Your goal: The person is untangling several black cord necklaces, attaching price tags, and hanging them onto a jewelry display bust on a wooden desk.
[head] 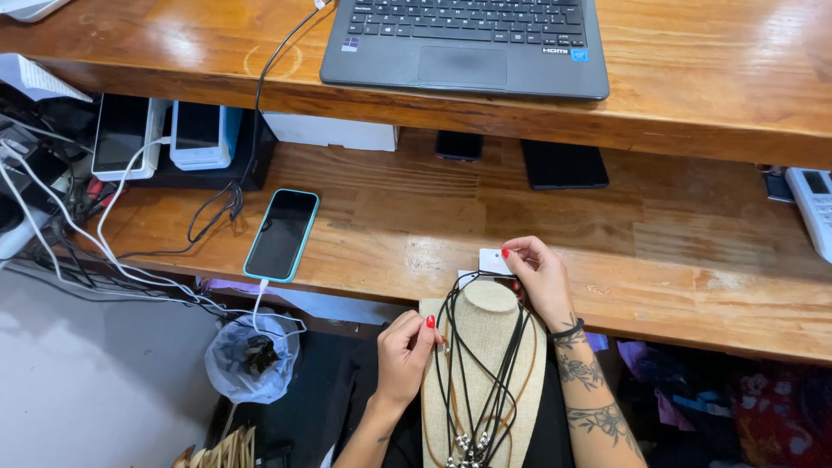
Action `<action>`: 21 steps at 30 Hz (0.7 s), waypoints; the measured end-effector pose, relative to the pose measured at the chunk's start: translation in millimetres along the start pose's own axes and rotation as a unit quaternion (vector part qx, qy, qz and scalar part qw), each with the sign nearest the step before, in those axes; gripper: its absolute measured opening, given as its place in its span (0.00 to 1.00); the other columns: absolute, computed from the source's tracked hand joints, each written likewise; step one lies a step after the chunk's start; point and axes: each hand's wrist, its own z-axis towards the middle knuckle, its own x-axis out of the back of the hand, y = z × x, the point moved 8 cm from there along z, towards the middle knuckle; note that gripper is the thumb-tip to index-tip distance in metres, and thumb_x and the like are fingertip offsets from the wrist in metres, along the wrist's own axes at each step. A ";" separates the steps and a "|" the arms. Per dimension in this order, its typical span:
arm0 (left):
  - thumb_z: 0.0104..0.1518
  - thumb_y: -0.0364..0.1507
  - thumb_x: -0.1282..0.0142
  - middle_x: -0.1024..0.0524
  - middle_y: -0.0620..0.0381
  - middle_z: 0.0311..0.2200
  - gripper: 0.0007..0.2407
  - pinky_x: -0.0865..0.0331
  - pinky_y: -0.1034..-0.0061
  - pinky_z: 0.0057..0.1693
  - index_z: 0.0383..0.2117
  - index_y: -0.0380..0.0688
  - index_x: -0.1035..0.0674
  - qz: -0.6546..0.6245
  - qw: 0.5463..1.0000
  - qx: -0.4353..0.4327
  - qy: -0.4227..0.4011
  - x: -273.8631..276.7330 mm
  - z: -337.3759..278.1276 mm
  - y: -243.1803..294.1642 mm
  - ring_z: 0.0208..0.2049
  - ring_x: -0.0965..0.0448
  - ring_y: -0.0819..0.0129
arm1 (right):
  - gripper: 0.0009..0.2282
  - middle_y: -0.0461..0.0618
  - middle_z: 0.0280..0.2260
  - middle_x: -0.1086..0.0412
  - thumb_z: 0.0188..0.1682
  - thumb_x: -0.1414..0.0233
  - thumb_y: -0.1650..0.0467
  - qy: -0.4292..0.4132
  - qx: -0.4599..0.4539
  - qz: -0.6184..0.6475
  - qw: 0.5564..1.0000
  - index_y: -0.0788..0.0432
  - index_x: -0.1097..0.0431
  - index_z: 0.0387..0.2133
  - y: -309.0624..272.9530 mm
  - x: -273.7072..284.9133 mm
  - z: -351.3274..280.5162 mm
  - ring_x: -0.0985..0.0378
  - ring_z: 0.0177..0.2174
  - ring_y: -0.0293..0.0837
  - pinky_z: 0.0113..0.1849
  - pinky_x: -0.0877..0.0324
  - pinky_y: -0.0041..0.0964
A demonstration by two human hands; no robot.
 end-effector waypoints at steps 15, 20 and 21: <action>0.66 0.32 0.53 0.26 0.61 0.21 0.15 0.35 0.76 0.37 0.21 0.45 0.22 -0.048 0.996 0.082 -0.001 -0.3 8.9 -17.4 0.26 0.28 0.73 | 0.06 0.43 0.31 0.28 0.53 0.45 0.71 0.015 0.040 0.041 0.998 0.56 0.27 0.42 -9.2 2.9 -0.2 0.29 0.25 0.31 0.24 0.33 0.23; 0.61 0.33 0.45 0.26 0.42 0.42 0.16 0.33 0.58 0.56 0.52 0.38 0.25 -0.039 0.996 0.077 -0.025 -1.3 53.6 43.8 0.49 0.27 0.49 | 0.10 0.45 0.27 0.31 0.52 0.42 0.73 0.098 0.149 0.099 0.979 0.56 0.27 0.46 -52.0 25.9 -19.0 0.33 0.25 0.31 0.28 0.31 0.23; 0.61 0.34 0.47 0.28 0.35 0.55 0.25 0.42 0.49 0.66 0.63 0.34 0.32 -0.063 0.994 0.053 -0.067 -6.8 64.7 69.9 0.61 0.33 0.40 | 0.11 0.47 0.28 0.30 0.51 0.40 0.73 0.111 0.194 0.096 0.970 0.57 0.27 0.47 -66.8 31.4 -25.6 0.33 0.28 0.33 0.32 0.31 0.26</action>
